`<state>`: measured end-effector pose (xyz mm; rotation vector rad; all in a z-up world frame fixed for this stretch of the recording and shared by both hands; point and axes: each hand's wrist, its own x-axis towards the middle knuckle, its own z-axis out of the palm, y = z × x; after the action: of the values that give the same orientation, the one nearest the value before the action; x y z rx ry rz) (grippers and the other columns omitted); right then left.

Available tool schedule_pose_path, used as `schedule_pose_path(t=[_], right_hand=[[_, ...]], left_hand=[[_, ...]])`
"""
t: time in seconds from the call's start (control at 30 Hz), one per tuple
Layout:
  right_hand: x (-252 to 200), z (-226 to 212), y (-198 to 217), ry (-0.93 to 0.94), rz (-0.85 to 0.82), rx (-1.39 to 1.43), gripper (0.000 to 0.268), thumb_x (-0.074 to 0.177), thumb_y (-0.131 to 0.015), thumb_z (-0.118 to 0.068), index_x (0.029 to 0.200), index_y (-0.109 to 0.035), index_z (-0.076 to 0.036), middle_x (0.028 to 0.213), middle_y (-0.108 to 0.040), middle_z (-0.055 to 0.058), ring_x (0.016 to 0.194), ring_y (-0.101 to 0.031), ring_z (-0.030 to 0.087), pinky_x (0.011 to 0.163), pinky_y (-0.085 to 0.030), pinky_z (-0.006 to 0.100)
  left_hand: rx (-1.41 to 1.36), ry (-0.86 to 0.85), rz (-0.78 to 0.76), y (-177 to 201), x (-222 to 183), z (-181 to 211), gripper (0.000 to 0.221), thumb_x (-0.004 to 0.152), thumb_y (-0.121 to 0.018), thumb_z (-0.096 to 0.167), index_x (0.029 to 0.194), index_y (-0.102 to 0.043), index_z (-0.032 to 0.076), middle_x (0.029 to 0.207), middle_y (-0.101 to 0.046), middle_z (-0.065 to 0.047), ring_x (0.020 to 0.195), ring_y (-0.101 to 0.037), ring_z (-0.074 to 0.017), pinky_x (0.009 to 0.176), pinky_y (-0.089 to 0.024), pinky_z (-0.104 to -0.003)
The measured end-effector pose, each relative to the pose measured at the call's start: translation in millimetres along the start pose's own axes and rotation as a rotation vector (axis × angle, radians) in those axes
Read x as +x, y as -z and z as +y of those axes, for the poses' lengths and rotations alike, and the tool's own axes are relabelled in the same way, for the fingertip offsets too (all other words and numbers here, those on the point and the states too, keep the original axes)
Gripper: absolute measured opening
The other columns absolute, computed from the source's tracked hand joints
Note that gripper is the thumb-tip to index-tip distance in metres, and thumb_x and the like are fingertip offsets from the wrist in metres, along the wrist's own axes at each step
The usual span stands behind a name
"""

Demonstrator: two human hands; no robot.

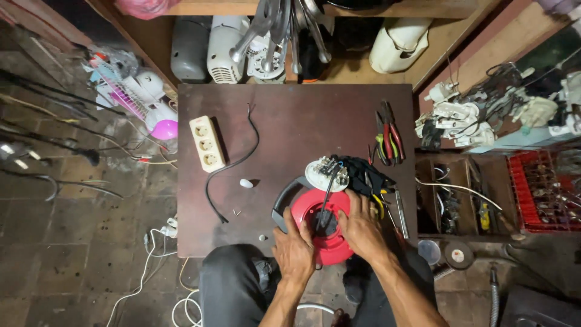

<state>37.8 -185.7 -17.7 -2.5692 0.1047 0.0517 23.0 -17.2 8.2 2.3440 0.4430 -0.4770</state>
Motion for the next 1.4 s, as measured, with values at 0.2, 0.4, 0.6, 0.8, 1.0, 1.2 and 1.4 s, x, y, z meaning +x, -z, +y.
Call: schedule_pose_path(t=[0.2,0.4,0.6,0.8,1.0,1.2,1.4], right_hand=[[-3.9,10.7,13.6,-0.203,-0.134,0.303,0.071,0.091,-0.050,-0.052,0.153,-0.036,-0.020,0.149,-0.043,0.015,0.140,-0.039,0.033,0.116,-0.027,0.045],[-55.3,45.1,-14.6,-0.126,0.221,0.279,0.058,0.094,-0.051,-0.047,0.135,-0.059,-0.007,0.132,-0.062,0.015,0.127,-0.053,0.031,0.109,-0.038,0.042],[-68.8,-10.0,17.2,-0.445,0.019,0.677,0.087,0.077,-0.073,-0.039,0.154,-0.038,-0.018,0.157,-0.043,0.004,0.143,-0.042,0.018,0.113,-0.040,0.033],[-75.1,-5.1,8.5,-0.348,0.054,0.758,0.083,0.078,-0.075,-0.024,0.152,-0.039,-0.010,0.155,-0.046,0.008,0.134,-0.052,0.018,0.106,-0.050,0.033],[-78.7,-8.2,11.1,-0.357,0.070,0.609,0.082,0.081,-0.069,-0.042,0.151,-0.041,-0.010,0.155,-0.044,0.010,0.144,-0.041,0.022,0.115,-0.037,0.036],[-73.3,23.3,-8.6,-0.107,0.395,0.329,0.043,0.089,-0.063,-0.039,0.116,-0.072,-0.006,0.120,-0.070,0.011,0.113,-0.063,0.026,0.100,-0.046,0.039],[-36.6,30.5,-6.5,-0.401,0.366,0.817,0.032,0.094,-0.063,-0.021,0.117,-0.071,-0.001,0.108,-0.071,0.011,0.095,-0.066,0.019,0.082,-0.058,0.036]], left_hand=[[-0.097,0.025,-0.094,20.4,-8.5,4.3,0.066,0.096,-0.018,0.058,0.156,-0.019,0.032,0.124,-0.048,-0.024,0.116,-0.049,-0.0512,0.102,-0.034,-0.065],[-0.128,-0.055,-0.152,16.5,-6.0,-26.7,0.070,0.095,-0.029,0.054,0.159,-0.017,0.028,0.141,-0.050,-0.021,0.127,-0.049,-0.0462,0.105,-0.038,-0.057],[-0.410,-0.145,-0.076,10.9,-17.6,-45.5,0.085,0.085,-0.058,0.047,0.154,-0.017,0.023,0.149,-0.048,-0.018,0.128,-0.054,-0.0458,0.101,-0.046,-0.054],[-0.461,-0.136,-0.074,24.7,-38.4,-50.0,0.079,0.081,-0.068,0.035,0.147,-0.026,0.023,0.131,-0.063,-0.018,0.112,-0.065,-0.0396,0.094,-0.051,-0.051],[-0.387,-0.089,-0.158,22.0,-39.2,-56.2,0.078,0.084,-0.059,0.036,0.151,-0.022,0.028,0.139,-0.059,-0.014,0.123,-0.057,-0.0457,0.100,-0.045,-0.050],[-0.344,-0.095,-0.146,5.4,-59.6,-96.8,0.069,0.087,-0.067,0.034,0.146,-0.037,0.014,0.142,-0.057,-0.015,0.133,-0.054,-0.0334,0.108,-0.044,-0.044],[-0.248,-0.162,-0.213,-11.7,-79.0,-106.5,0.058,0.088,-0.068,0.036,0.138,-0.050,0.013,0.136,-0.059,-0.012,0.127,-0.056,-0.0312,0.107,-0.043,-0.041]])
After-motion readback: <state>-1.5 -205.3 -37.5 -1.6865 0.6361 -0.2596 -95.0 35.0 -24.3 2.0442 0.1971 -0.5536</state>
